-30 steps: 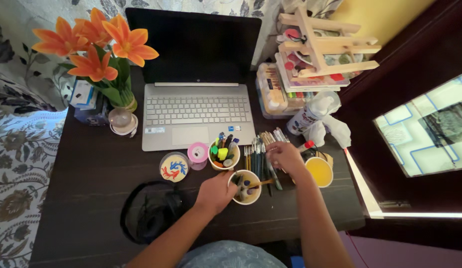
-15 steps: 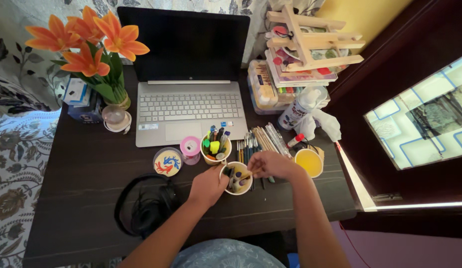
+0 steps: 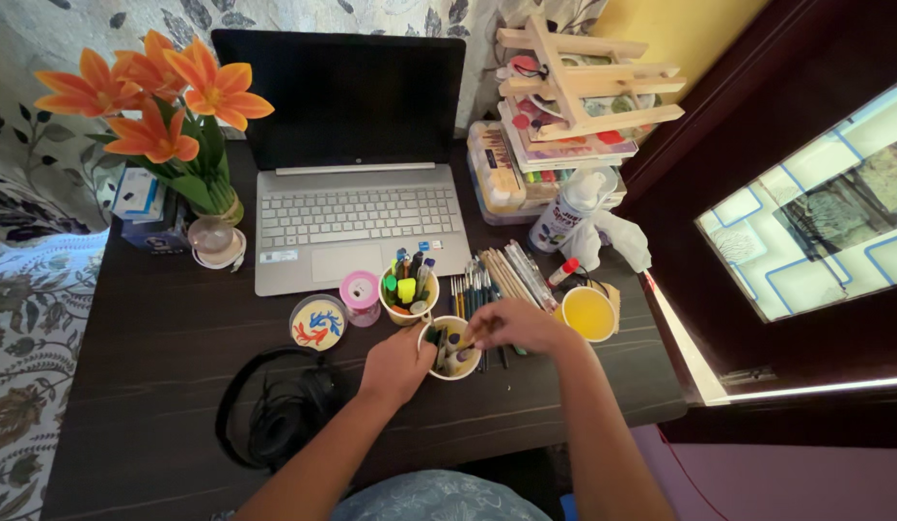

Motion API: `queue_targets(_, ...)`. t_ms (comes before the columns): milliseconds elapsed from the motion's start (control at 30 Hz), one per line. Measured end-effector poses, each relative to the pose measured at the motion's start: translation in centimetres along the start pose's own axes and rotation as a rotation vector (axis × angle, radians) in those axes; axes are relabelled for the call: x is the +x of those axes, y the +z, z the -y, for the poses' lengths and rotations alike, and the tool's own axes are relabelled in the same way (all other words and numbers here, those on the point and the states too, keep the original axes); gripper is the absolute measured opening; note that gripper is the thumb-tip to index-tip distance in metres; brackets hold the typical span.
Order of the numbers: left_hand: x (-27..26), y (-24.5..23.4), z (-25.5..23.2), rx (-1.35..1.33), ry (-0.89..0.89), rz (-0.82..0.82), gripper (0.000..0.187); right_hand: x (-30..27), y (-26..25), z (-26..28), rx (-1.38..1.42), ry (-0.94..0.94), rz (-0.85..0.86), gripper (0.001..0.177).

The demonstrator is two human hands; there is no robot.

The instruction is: The person cleans several paintbrushes by hand, swishing them in a cup of water and wiping the bristles on the cup's rim. The person then places the cleaned brushes into a second cup.

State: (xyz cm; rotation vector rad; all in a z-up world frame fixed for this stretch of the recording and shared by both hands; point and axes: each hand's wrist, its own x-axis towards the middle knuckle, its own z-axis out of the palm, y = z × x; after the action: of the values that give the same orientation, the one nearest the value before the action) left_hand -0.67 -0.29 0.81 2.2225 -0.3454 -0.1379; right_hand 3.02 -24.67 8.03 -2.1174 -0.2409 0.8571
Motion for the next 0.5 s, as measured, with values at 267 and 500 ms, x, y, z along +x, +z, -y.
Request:
queue_targets(267, 0.1, 0.2, 0.3, 0.004, 0.0, 0.01, 0.038, -1.6, -2.0, 3.1, 0.145, -0.004, -0.256, 0.021)
queue_targets(500, 0.2, 0.3, 0.8, -0.008, 0.02, -0.001, 0.042, -0.2, -3.6, 2.9, 0.378, -0.034, -0.633, 0.024)
